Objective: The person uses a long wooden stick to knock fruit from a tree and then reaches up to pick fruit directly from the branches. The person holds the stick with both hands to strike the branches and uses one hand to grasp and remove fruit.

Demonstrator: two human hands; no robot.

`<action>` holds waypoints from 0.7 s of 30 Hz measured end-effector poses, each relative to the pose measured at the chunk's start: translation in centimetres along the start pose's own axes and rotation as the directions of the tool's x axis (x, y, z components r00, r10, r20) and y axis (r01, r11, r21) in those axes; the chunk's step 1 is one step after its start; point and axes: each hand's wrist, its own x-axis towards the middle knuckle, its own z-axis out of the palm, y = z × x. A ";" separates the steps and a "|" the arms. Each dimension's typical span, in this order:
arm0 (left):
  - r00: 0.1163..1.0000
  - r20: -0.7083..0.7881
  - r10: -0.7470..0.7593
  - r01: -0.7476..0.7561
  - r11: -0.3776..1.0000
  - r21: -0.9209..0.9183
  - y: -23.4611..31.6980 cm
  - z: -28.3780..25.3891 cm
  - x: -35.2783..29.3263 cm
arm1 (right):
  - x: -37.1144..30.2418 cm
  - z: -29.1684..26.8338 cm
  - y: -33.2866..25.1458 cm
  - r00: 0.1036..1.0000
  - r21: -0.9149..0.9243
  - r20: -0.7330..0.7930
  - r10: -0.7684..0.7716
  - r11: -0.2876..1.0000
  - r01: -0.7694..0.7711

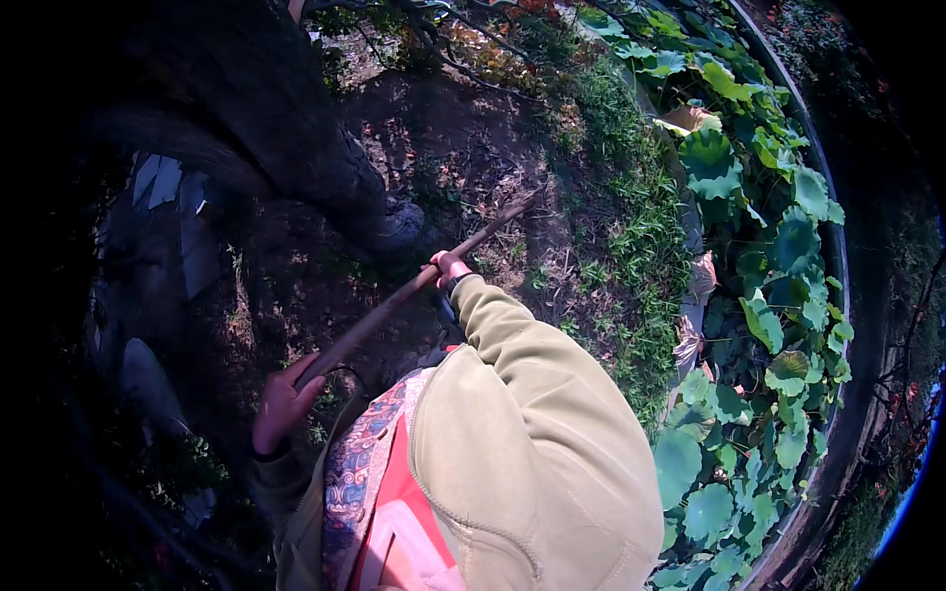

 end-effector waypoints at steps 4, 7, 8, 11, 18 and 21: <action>1.000 -0.006 0.019 -0.019 0.999 -0.031 -1.4 0.8 0.9 | -0.3 -0.1 -0.6 0.989 0.042 -0.046 -0.139 0.989 0.141; 0.998 -0.002 0.070 -0.069 0.988 -0.139 -3.1 3.1 3.3 | -0.1 -3.8 -3.2 0.927 0.046 -0.085 -0.366 0.928 0.370; 0.999 0.007 0.053 -0.051 0.988 -0.148 -3.3 3.9 3.9 | -1.3 -3.3 -3.5 0.886 0.037 -0.105 -0.453 0.888 0.458; 0.993 0.041 0.107 -0.099 0.981 -0.168 -1.6 6.3 7.1 | -1.9 -6.3 -6.8 0.808 -0.047 -0.184 -0.559 0.827 0.561; 0.975 0.051 0.215 -0.202 0.961 -0.187 -0.2 11.0 13.3 | -3.5 -9.3 -9.9 0.840 0.111 -0.133 -0.526 0.834 0.540; 0.968 0.037 0.248 -0.238 0.955 -0.175 0.2 11.2 13.6 | -2.9 -9.6 -9.2 0.862 0.089 -0.171 -0.478 0.863 0.497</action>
